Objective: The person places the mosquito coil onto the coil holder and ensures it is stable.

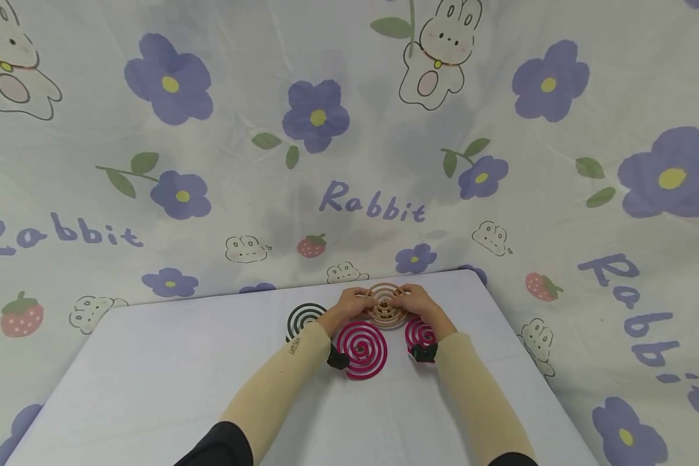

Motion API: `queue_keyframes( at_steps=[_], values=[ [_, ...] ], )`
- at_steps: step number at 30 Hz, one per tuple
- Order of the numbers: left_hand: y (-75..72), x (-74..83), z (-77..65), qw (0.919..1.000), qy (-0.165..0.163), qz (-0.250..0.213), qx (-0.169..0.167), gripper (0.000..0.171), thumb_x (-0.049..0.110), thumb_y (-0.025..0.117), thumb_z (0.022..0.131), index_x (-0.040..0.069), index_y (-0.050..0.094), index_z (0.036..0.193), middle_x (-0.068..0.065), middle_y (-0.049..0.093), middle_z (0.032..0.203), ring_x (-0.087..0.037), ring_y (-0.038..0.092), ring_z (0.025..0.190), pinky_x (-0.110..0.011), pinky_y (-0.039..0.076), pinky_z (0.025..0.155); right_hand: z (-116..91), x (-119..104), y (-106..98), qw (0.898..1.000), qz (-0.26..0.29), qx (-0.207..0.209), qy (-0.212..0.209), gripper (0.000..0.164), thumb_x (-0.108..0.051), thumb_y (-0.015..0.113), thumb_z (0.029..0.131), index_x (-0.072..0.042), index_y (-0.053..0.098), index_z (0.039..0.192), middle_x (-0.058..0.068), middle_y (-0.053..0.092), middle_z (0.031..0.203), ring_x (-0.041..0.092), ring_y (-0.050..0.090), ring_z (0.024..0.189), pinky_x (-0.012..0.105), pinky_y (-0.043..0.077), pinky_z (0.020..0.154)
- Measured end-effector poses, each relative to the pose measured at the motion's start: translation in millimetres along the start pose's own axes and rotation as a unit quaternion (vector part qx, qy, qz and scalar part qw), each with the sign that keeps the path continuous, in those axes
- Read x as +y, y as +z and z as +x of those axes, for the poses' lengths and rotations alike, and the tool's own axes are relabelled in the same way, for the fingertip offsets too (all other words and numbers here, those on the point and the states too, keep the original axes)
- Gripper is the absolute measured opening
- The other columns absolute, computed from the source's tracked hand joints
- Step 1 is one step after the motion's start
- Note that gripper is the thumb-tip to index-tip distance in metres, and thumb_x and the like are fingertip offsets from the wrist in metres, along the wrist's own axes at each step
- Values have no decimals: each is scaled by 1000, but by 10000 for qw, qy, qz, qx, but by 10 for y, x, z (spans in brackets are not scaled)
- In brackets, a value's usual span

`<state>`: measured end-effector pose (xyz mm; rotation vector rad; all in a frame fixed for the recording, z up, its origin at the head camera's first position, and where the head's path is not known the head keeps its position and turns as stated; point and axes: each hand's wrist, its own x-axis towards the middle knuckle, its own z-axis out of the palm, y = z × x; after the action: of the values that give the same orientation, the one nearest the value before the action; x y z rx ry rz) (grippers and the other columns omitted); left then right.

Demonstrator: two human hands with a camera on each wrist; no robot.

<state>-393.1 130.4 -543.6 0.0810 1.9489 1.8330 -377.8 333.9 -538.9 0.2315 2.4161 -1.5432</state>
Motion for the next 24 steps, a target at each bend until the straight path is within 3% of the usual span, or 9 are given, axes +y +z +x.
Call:
queue_keyframes(
  at_steps=[10,17,24],
  values=[
    [-28,22,-70,9998,54,178,64,37,8,71,89,-5,56,120,-17,67,91,-27,68,83,-32,57,72,-42,-19,12,9999,-123,39,31,53,-25,75,85,3,56,126,9,64,90,14,56,66,27,49,56],
    [-41,42,-100,9993,123,354,42,42,10,72,89,-8,54,123,-14,66,93,-26,67,87,-33,56,76,-96,-41,-21,9996,-290,22,2,62,-29,77,84,6,52,128,12,63,98,19,59,74,30,51,61],
    [-36,56,-149,9949,299,913,306,47,12,72,88,-5,52,127,-14,66,95,-28,68,89,-32,56,76,-116,-21,-40,9989,-332,260,-224,51,-21,75,85,8,56,122,15,64,92,20,61,71,31,53,59]
  ],
)
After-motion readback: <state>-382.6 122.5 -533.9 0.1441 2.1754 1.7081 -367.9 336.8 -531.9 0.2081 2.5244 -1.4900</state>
